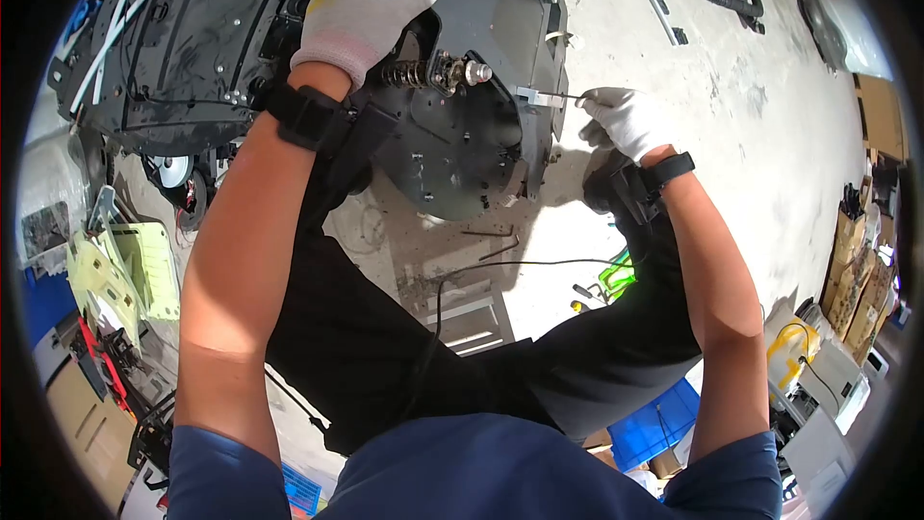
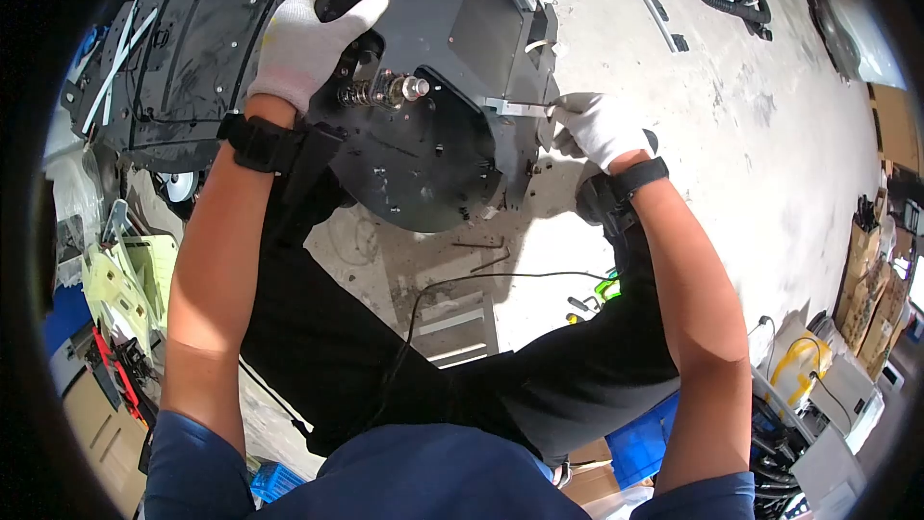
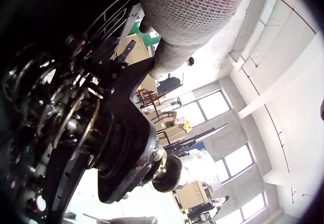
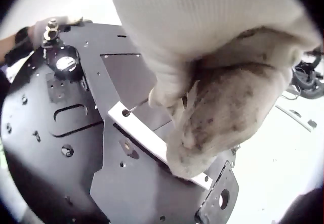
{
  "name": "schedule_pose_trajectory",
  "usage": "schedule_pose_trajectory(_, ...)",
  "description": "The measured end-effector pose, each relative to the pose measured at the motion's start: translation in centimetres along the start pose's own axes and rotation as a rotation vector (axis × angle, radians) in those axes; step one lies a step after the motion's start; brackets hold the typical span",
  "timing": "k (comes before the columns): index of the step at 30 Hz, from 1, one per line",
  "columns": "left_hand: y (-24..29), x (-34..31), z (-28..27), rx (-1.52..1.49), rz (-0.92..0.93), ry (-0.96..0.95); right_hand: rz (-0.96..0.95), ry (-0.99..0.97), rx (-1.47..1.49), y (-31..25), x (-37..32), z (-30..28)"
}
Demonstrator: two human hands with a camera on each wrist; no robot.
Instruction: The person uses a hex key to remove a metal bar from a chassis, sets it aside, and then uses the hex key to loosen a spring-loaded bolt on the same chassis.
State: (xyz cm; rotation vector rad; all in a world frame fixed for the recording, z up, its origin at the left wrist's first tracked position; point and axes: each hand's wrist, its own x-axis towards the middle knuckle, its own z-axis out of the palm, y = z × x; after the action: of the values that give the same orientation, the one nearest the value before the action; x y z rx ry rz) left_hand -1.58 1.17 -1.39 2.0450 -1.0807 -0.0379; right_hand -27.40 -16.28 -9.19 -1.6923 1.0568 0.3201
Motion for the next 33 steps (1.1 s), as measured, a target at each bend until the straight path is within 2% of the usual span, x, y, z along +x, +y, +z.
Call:
schedule_pose_trajectory(3, 0.1, 0.1, -0.1, 0.005, 0.005, -0.015, -0.077, 0.033, -0.010, 0.4, 0.7, 0.6)
schedule_pose_trajectory(5, -0.1, 0.0, -0.1, 0.010, 0.017, -0.007, -0.176, 0.167, -0.047, 0.8, 0.9, 0.9)
schedule_pose_trajectory(12, -0.1, 0.0, 0.0, 0.037, 0.022, 0.002, -0.188, 0.275, 0.009, -0.3, 0.6, 2.2)
schedule_pose_trajectory(14, 0.0, -0.1, 0.0, 0.039, 0.019, 0.004, -0.208, 0.286, 0.345, 0.1, 0.9, 2.7)
schedule_pose_trajectory(18, -0.1, 0.0, 0.0, 0.040, 0.014, -0.001, -0.215, 0.281, 0.494, 0.9, 1.7, 2.8)
schedule_pose_trajectory(20, -0.1, 0.0, 0.0, 0.037, 0.016, 0.002, -0.036, 0.263, 0.582, 0.6, 1.3, 2.7)
schedule_pose_trajectory(23, -0.2, 0.0, 0.0, 0.038, 0.022, 0.006, -0.025, 0.176, 0.655, 1.2, 1.2, 2.0)
schedule_pose_trajectory(27, -0.2, 0.0, 0.0, 0.046, 0.022, 0.002, -0.160, 0.146, 0.569, 1.3, 0.7, 2.0)
schedule_pose_trajectory(29, -0.1, 0.0, -0.1, 0.032, 0.023, 0.003, -0.454, 0.220, 0.280, 2.1, 0.5, 1.8)
schedule_pose_trajectory(33, -0.2, 0.0, 0.0, 0.022, 0.021, 0.010, -0.398, 0.195, 0.130, 0.9, -0.1, 1.2)
